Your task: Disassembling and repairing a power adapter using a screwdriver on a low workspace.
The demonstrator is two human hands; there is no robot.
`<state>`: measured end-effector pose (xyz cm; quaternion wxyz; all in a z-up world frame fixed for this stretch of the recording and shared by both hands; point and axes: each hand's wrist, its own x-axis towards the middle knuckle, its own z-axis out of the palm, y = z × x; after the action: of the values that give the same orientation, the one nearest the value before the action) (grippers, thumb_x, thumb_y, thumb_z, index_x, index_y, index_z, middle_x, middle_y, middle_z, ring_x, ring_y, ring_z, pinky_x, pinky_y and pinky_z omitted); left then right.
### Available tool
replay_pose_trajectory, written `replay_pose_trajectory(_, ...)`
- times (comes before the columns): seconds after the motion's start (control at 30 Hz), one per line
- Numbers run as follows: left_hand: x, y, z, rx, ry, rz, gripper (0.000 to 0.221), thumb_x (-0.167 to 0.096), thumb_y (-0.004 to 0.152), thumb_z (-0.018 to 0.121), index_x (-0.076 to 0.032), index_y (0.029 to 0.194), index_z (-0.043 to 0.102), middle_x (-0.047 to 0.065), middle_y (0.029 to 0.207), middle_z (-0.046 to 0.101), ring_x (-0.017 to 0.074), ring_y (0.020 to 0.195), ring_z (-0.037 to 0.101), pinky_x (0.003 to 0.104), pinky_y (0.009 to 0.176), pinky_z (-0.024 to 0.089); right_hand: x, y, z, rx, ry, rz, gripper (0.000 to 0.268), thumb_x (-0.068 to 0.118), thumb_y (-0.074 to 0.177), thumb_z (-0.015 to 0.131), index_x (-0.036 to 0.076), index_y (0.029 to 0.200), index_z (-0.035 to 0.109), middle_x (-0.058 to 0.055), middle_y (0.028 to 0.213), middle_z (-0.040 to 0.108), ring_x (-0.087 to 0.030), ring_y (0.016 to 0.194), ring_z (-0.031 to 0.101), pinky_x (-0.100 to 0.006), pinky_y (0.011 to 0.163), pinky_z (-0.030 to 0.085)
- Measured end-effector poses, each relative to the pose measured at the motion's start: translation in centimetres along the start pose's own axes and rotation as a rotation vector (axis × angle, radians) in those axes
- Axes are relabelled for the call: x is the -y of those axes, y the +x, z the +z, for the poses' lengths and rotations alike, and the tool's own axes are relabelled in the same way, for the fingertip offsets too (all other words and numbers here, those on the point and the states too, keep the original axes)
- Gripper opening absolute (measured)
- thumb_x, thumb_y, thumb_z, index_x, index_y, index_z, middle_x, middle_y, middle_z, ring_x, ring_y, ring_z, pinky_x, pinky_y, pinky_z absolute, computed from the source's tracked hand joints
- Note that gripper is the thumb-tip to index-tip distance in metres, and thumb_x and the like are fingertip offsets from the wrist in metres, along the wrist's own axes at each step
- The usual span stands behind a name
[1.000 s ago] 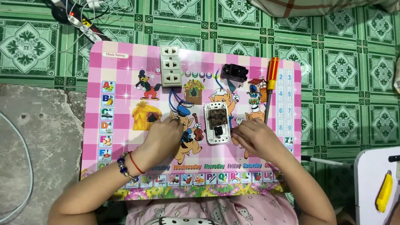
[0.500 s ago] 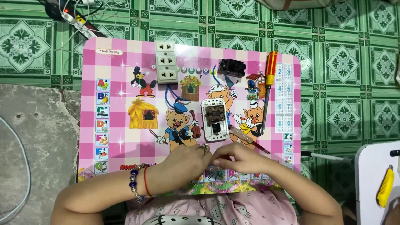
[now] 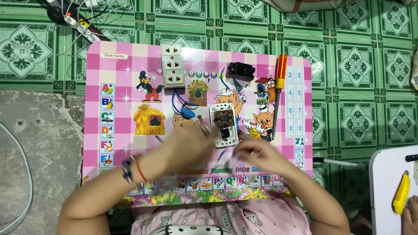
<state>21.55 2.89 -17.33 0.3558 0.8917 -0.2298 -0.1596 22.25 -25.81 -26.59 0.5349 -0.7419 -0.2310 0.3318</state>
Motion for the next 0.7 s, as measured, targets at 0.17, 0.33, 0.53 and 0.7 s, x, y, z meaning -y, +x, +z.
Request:
replay_pose_trajectory(0.17, 10.6, 1.9, -4.4, -0.477, 0.476, 0.252, 0.034, -0.017, 0.086, 0.072, -0.014, 0.119, 0.069, 0.021, 0.121, 0.066, 0.0463, 0.117, 0.057, 0.057, 0.087, 0.047, 2.4, -1.1, -2.9, -0.379, -0.345, 0.177, 0.02, 0.013, 0.096, 0.066, 0.001, 0.106, 0.078, -0.015, 0.07, 0.072, -0.026, 0.062, 0.069, -0.035, 0.062, 0.055)
replay_pose_trajectory(0.33, 15.9, 3.0, -3.7, -0.416, 0.406, 0.134, 0.046, -0.029, 0.087, 0.07, -0.026, 0.132, 0.067, 0.014, 0.156, 0.048, 0.0457, 0.146, 0.032, 0.064, 0.112, 0.026, 1.5, -0.1, -3.6, -0.437, -0.878, 0.229, 0.023, 0.023, 0.097, 0.067, 0.007, 0.11, 0.077, -0.012, 0.081, 0.074, -0.031, 0.074, 0.075, -0.039, 0.065, 0.058)
replay_pose_trajectory(0.53, 15.5, 2.5, -0.8, -0.583, 0.614, 0.141, 0.05, -0.05, 0.094, 0.062, -0.033, 0.141, 0.056, 0.011, 0.158, 0.041, 0.0453, 0.143, 0.037, 0.065, 0.109, 0.028, 2.1, 1.0, -1.4, -0.492, -1.178, -0.004, 0.032, 0.032, 0.097, 0.063, 0.015, 0.122, 0.072, -0.006, 0.095, 0.07, -0.027, 0.097, 0.071, -0.038, 0.079, 0.057)
replay_pose_trajectory(0.7, 12.6, -0.3, 3.6, -0.687, 0.839, -0.187, 0.063, -0.062, 0.099, 0.048, -0.023, 0.149, 0.05, 0.029, 0.14, 0.05, 0.0546, 0.128, 0.044, 0.072, 0.095, 0.031, 1.4, 3.3, 0.1, -0.372, -1.113, -0.188, 0.057, 0.044, 0.094, 0.066, 0.011, 0.14, 0.058, -0.018, 0.118, 0.065, -0.037, 0.113, 0.064, -0.048, 0.09, 0.053)
